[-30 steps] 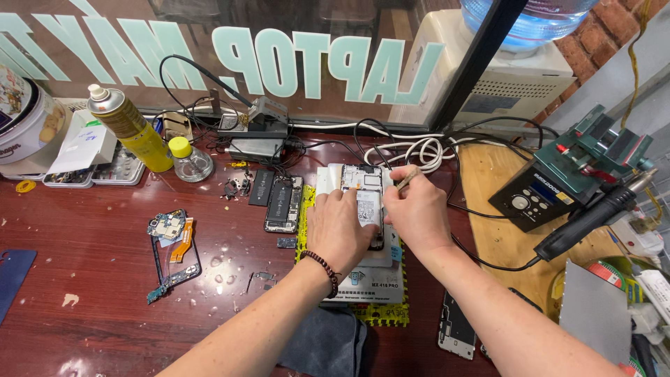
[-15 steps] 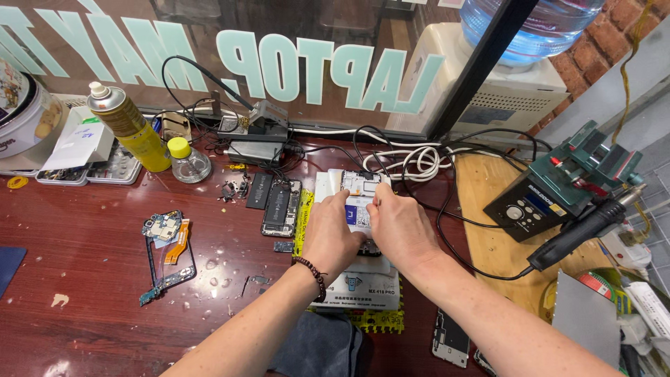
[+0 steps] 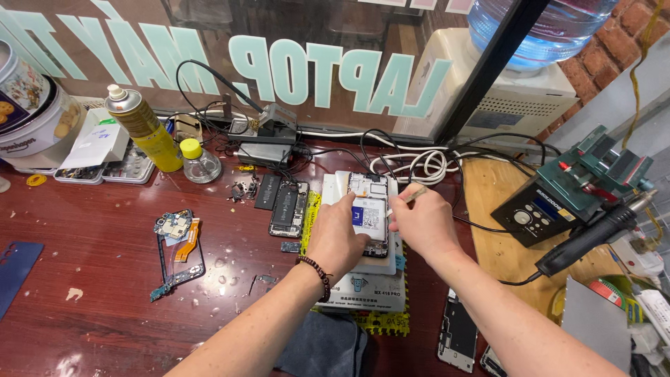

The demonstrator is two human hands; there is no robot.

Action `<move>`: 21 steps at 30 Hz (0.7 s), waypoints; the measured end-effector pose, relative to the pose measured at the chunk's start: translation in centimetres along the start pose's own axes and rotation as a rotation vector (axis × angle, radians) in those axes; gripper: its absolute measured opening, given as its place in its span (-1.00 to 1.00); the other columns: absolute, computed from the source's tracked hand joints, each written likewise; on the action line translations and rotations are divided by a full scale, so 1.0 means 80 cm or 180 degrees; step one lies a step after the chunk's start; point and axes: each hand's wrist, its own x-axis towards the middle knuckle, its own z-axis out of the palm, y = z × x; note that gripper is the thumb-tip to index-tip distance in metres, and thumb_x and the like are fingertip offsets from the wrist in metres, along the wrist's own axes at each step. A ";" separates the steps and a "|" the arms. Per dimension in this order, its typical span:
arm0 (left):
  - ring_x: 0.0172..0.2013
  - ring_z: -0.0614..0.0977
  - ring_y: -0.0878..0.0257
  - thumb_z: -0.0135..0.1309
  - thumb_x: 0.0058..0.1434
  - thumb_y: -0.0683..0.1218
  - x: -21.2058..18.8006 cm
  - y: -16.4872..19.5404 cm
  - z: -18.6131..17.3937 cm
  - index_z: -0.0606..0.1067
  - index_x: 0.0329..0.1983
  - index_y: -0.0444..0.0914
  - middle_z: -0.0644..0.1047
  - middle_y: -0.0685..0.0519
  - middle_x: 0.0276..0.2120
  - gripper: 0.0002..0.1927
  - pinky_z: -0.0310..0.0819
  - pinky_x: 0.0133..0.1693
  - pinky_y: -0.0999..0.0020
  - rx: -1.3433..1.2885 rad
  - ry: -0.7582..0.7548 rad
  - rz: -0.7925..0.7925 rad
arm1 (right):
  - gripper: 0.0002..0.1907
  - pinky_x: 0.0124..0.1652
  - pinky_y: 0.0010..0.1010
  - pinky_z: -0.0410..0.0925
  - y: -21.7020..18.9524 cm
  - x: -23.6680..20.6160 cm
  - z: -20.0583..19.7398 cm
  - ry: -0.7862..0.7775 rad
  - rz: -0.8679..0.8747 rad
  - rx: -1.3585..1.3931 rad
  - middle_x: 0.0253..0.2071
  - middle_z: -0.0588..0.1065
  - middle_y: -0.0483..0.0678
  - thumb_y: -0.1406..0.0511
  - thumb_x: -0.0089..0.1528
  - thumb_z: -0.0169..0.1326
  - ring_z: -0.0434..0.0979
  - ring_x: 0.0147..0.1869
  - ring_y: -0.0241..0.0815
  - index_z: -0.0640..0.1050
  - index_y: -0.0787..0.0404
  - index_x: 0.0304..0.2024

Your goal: The person pries open the back cover of a smartphone using a pry bar, then removes internal screws and disconnects the battery and flex cables. They lift out the motherboard, hold up the phone frame, and continue detaching small components from the chassis on the workbench.

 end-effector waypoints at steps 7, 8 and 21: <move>-0.03 0.55 -0.20 0.34 -0.03 -0.08 0.003 0.004 -0.003 0.37 0.11 -0.41 0.55 -0.35 -0.16 -0.33 0.48 0.04 0.05 0.0166 -0.0041 0.0089 | -0.82 -0.33 -0.47 0.41 0.071 0.021 0.002 -0.0821 0.1657 0.2967 -0.27 0.55 -0.07 0.24 0.34 0.04 0.58 -0.25 -0.27 0.49 0.23 -0.17; -0.03 0.55 -0.20 0.32 -0.01 -0.06 0.004 0.008 -0.003 0.37 0.10 -0.42 0.56 -0.36 -0.18 -0.35 0.49 0.04 0.04 0.0194 -0.0007 0.0149 | -0.81 -0.33 -0.48 0.40 0.079 0.023 0.006 -0.0839 0.1780 0.3081 -0.27 0.55 -0.08 0.23 0.33 0.04 0.57 -0.25 -0.27 0.50 0.23 -0.18; -0.08 0.58 -0.23 0.20 0.08 0.00 0.021 0.021 0.005 0.40 0.00 -0.42 0.59 -0.32 -0.20 -0.47 0.50 0.01 0.02 0.0476 0.0010 -0.0243 | -0.84 -0.26 -0.45 0.45 0.104 0.028 0.043 -0.0579 0.1978 0.3614 -0.30 0.51 -0.11 0.24 0.32 0.09 0.55 -0.24 -0.26 0.51 0.22 -0.19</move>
